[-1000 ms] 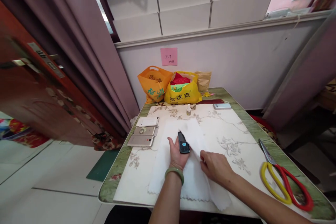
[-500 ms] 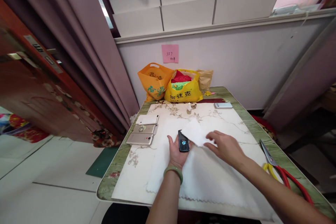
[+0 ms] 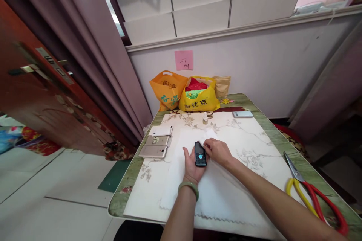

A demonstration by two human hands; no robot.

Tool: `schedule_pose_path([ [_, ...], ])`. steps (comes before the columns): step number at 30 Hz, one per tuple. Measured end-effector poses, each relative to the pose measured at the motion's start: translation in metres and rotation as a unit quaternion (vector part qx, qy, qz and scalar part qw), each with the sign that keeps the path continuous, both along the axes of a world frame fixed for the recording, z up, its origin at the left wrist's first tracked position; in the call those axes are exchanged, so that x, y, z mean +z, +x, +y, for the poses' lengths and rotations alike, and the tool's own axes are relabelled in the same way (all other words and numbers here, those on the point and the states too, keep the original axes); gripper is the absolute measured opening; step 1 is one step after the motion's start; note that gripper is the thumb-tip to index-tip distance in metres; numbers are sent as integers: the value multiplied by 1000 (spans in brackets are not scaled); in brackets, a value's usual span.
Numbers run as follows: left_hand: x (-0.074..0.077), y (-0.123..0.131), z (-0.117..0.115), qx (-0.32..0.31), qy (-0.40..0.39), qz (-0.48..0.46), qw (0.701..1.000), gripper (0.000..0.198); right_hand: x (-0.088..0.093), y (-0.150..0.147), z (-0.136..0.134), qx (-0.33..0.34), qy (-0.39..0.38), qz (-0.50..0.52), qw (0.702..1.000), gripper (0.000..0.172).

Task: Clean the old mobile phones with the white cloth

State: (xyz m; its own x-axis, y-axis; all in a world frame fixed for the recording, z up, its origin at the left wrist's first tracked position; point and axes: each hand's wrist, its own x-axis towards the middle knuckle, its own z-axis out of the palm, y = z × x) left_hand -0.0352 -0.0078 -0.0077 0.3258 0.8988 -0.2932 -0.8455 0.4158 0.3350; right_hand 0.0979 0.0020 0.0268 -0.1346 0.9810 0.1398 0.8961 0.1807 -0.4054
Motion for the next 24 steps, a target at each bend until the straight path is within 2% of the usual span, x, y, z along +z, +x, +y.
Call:
schedule_pose_path([
  [3, -2, 0, 0, 0, 6, 0, 1000, 63, 2, 3, 1, -42, 15, 58, 997, 16],
  [6, -4, -1, 0, 0, 10, 7, 1000, 63, 9, 2, -5, -54, 22, 196, 979, 19],
  [7, -5, -1, -1, -5, 14, 7, 1000, 63, 12, 2, -8, -24, 7, 244, 970, 21],
  [10, -6, -5, -3, -52, 25, -7, 998, 70, 23, 2, -11, 128, -94, 331, 930, 30],
  [11, -6, -6, -3, -72, 27, -14, 997, 74, 25, 2, -9, 145, -112, 341, 922, 33],
  [12, -6, -7, -4, -87, 28, -21, 996, 77, 28, 1, -5, 126, -107, 343, 925, 37],
  [15, -6, -10, -5, -99, 30, -32, 994, 77, 28, -15, 10, -50, 8, 293, 955, 43],
  [16, -5, -10, -5, -95, 32, -32, 994, 75, 26, -25, 14, -83, 39, 259, 961, 44],
  [17, -4, -9, -5, -86, 35, -30, 995, 73, 22, -37, 16, -81, 54, 232, 968, 46],
  [18, -3, -8, -5, -68, 40, -26, 997, 71, 17, -49, 17, -51, 55, 194, 978, 49],
  [21, -1, -4, -4, 31, 53, -10, 998, 60, -2, -81, 13, 37, 30, 76, 996, 62],
  [23, -2, -2, -3, 74, 52, -12, 996, 55, -13, -91, 12, 70, 3, 31, 997, 68],
  [24, -2, -1, -2, 70, 47, -17, 996, 56, -17, -91, 13, 72, -6, 17, 997, 69],
])
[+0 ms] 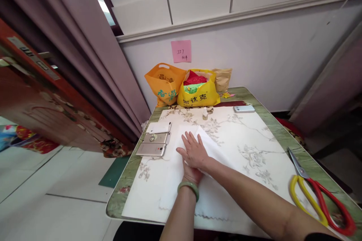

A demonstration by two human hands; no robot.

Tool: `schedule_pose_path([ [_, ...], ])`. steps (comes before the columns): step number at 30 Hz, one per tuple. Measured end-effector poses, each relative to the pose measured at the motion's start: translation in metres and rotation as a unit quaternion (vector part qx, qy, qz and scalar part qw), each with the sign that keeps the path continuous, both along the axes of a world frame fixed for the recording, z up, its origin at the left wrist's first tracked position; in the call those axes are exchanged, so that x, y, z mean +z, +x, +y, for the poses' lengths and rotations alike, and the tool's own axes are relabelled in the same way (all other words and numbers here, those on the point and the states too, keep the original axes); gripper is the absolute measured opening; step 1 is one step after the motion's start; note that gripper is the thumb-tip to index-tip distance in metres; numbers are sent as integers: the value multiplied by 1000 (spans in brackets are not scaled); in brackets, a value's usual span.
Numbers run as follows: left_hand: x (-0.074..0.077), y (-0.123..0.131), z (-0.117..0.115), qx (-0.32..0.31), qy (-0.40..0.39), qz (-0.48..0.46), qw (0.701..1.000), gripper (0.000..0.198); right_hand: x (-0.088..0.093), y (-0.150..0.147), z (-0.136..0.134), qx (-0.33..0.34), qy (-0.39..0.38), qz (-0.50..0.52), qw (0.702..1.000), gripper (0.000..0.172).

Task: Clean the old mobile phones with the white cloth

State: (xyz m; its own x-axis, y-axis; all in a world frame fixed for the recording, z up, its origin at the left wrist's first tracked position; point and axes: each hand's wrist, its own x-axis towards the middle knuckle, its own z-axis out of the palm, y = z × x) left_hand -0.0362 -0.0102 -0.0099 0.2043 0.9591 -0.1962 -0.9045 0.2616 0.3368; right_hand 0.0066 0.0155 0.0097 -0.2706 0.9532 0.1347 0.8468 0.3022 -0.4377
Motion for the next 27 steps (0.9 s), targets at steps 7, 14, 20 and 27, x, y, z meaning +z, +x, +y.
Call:
schedule_pose_path([
  [7, 1, 0, 5, -88, -45, -2, 995, 77, -10, 17, 31, -31, -10, -35, 999, 68],
  [14, 9, 3, 6, -96, -47, 13, 994, 73, -12, 29, 60, -85, -79, -15, 993, 70],
  [20, 13, 4, 0, -117, -37, 19, 992, 73, -11, 35, 55, -127, -44, -16, 991, 69],
  [27, 7, 0, -2, -135, -10, -9, 991, 85, -7, 34, 23, -8, -25, -58, 998, 73],
])
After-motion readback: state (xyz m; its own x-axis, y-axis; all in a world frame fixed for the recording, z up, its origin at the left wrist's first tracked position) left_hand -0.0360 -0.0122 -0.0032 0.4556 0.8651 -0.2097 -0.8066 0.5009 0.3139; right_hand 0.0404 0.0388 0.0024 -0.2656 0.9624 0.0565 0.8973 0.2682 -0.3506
